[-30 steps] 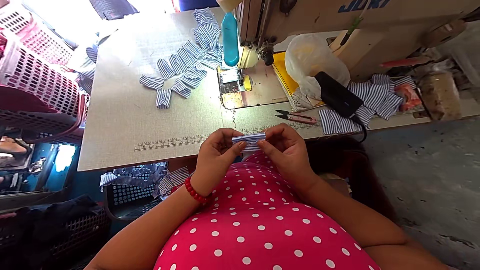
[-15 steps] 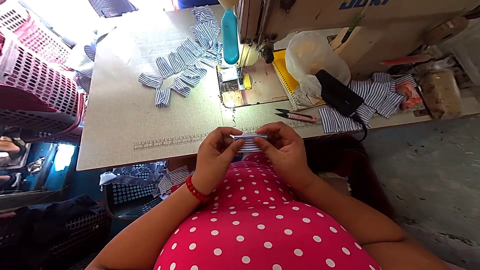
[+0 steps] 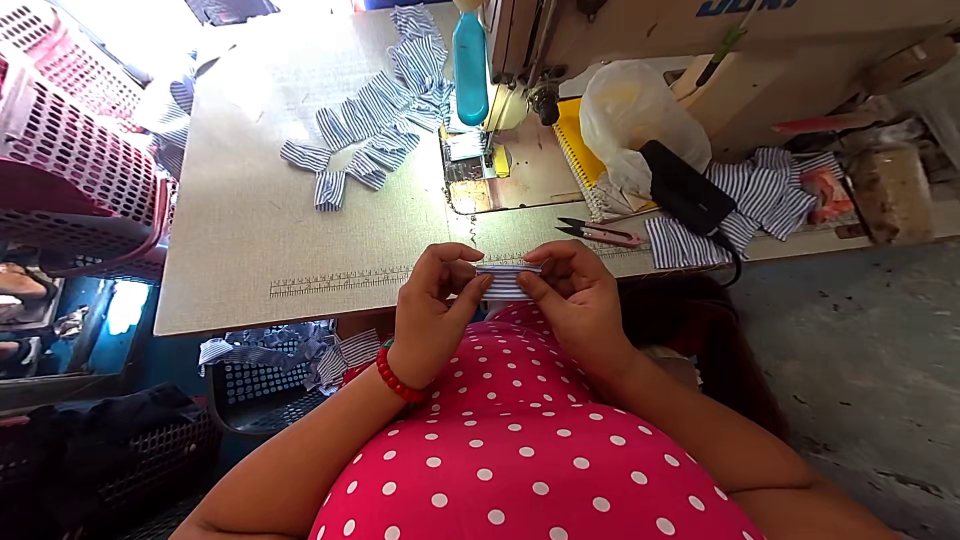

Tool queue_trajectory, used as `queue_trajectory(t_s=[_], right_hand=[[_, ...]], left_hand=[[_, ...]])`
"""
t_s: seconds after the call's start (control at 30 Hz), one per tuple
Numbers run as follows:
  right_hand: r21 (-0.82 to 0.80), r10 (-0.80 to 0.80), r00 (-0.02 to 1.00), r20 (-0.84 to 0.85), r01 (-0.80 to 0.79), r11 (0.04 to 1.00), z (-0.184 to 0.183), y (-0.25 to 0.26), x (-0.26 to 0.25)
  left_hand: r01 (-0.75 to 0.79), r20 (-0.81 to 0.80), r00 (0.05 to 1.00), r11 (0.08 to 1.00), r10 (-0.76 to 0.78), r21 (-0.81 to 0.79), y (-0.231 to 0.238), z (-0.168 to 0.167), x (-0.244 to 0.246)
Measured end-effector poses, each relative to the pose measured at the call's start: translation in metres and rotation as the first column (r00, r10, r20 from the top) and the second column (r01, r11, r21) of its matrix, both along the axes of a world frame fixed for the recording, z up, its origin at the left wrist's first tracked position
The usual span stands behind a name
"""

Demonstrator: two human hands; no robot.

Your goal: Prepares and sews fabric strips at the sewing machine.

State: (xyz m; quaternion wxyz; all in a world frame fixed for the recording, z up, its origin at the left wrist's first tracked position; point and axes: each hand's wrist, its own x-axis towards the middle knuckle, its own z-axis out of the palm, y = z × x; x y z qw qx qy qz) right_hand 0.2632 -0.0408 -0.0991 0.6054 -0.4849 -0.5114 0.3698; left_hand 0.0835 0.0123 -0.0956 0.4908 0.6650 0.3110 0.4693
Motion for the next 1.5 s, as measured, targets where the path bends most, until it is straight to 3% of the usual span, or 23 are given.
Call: queue_trajectory(t_s=[0.17,0.43,0.7,1.3,1.5], right_hand=[[-0.005,0.013,0.999,-0.035,-0.013,1.000,-0.004,0.002,0.002],[-0.097,0.059,0.931,-0.360,-0.101,0.990,-0.012,0.004,0.000],[-0.046,0.102,0.834,-0.542,-0.151,0.988,-0.009,0.003,-0.007],[-0.038,0.072,0.846,-0.528,-0.109,0.993,-0.009,0.003,-0.007],[0.001,0.083,0.917,-0.390,-0.090,0.996,-0.010,0.002,-0.005]], left_hand=[[-0.016,0.008,1.000,0.996,0.015,0.084,-0.001,0.002,0.004],[-0.038,-0.059,0.997,0.961,0.056,0.275,-0.003,0.016,0.013],[-0.058,0.008,0.998,0.949,0.058,0.311,-0.003,0.016,0.021],[-0.071,0.055,0.997,0.967,0.059,0.245,-0.003,0.012,0.020],[-0.066,0.045,0.997,0.976,0.058,0.206,-0.005,0.014,0.019]])
